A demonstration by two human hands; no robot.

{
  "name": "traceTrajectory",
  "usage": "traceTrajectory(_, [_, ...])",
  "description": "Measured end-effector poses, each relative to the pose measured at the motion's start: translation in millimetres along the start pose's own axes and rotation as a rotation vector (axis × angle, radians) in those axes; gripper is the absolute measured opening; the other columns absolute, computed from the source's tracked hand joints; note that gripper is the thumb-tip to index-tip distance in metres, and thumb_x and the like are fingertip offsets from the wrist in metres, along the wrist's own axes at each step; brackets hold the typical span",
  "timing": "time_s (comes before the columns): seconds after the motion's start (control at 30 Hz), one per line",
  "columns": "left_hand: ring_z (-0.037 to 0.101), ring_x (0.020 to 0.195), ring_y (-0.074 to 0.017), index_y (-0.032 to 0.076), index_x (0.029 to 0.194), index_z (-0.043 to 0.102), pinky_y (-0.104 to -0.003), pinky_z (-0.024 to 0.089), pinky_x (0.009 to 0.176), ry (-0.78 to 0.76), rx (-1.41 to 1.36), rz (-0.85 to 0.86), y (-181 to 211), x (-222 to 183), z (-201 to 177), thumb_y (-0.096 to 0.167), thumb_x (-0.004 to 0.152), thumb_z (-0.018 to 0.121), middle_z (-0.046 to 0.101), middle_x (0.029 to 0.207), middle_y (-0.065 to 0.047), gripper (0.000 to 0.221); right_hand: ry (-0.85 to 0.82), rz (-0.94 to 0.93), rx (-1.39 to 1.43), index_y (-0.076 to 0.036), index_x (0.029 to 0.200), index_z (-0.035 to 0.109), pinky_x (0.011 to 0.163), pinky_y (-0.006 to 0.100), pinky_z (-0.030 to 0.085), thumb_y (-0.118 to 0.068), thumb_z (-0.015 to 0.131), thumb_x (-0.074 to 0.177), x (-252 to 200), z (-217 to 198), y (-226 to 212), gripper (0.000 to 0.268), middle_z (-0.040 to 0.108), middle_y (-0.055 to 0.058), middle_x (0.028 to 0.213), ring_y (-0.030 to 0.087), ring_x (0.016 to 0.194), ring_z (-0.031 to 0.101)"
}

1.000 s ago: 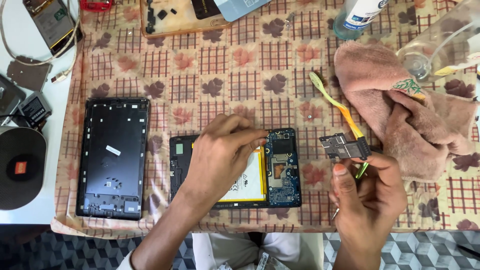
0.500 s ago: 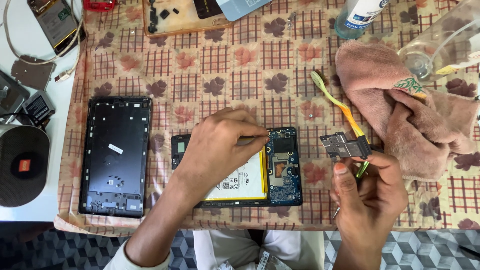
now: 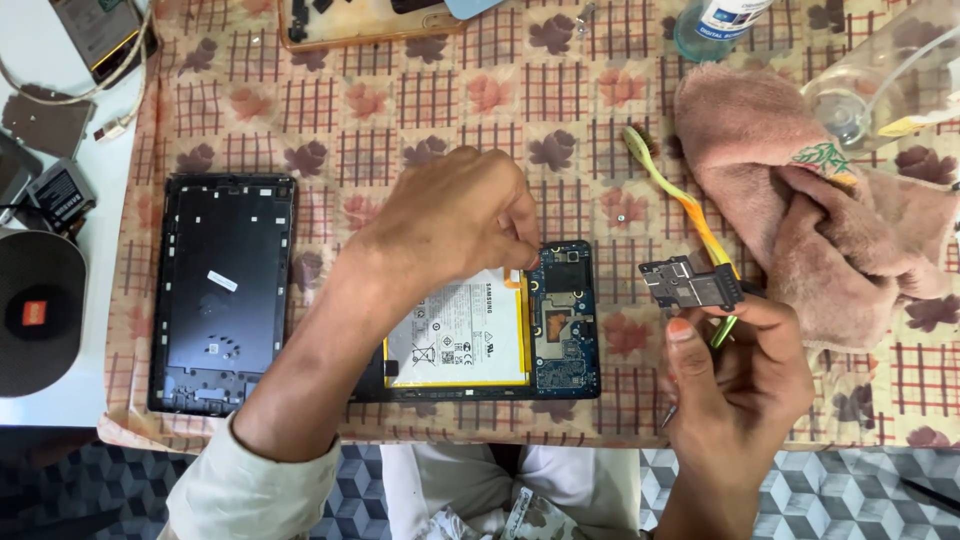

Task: The person uses a screwdriver to remove screws from a disassembled tablet and carefully detaches internal components, including a ribbon cable and a small circuit board, placing them on the table.

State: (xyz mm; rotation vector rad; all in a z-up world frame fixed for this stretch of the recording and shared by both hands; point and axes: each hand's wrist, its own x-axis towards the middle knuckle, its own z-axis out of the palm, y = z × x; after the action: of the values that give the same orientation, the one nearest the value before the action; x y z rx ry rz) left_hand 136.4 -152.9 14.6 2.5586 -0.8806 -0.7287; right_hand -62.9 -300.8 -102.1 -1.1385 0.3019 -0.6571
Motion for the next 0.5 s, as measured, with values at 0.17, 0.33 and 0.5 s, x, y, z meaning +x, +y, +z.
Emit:
traceTrajectory(0.17, [0.076,0.087,-0.0167,0.011,0.081,0.076,-0.038,0.056,0.093,-0.015,-0.009,-0.032,3,0,-1,0.016,0.073,0.087,0.079,0.09,-0.005,0.014,-0.011,-0.009,-0.085,0.001,0.115,0.056,0.053,0.015,0.041,0.006,0.069,0.104,1,0,1,0.018,0.065,0.006,0.087,0.003,0.06,0.051])
traceTrajectory(0.33, [0.075,0.084,-0.0156,0.01,0.083,0.078,-0.036,0.057,0.086,-0.013,-0.039,-0.009,-1,1,0,0.015,0.074,0.085,0.079,0.09,-0.005,0.013,0.015,0.036,-0.103,-0.002,0.119,0.056,0.056,0.017,0.04,0.006,0.069,0.1,2,-2,4,0.024,0.067,0.006,0.091,0.003,0.063,0.051])
traceTrajectory(0.5, [0.074,0.08,-0.0146,0.011,0.091,0.081,-0.035,0.06,0.077,0.094,-0.118,0.093,-9,-26,12,0.019,0.086,0.076,0.078,0.093,-0.003,0.01,0.056,0.065,-0.097,-0.003,0.118,0.056,0.053,0.017,0.041,0.005,0.069,0.098,4,3,0,0.025,0.066,0.005,0.093,0.004,0.064,0.053])
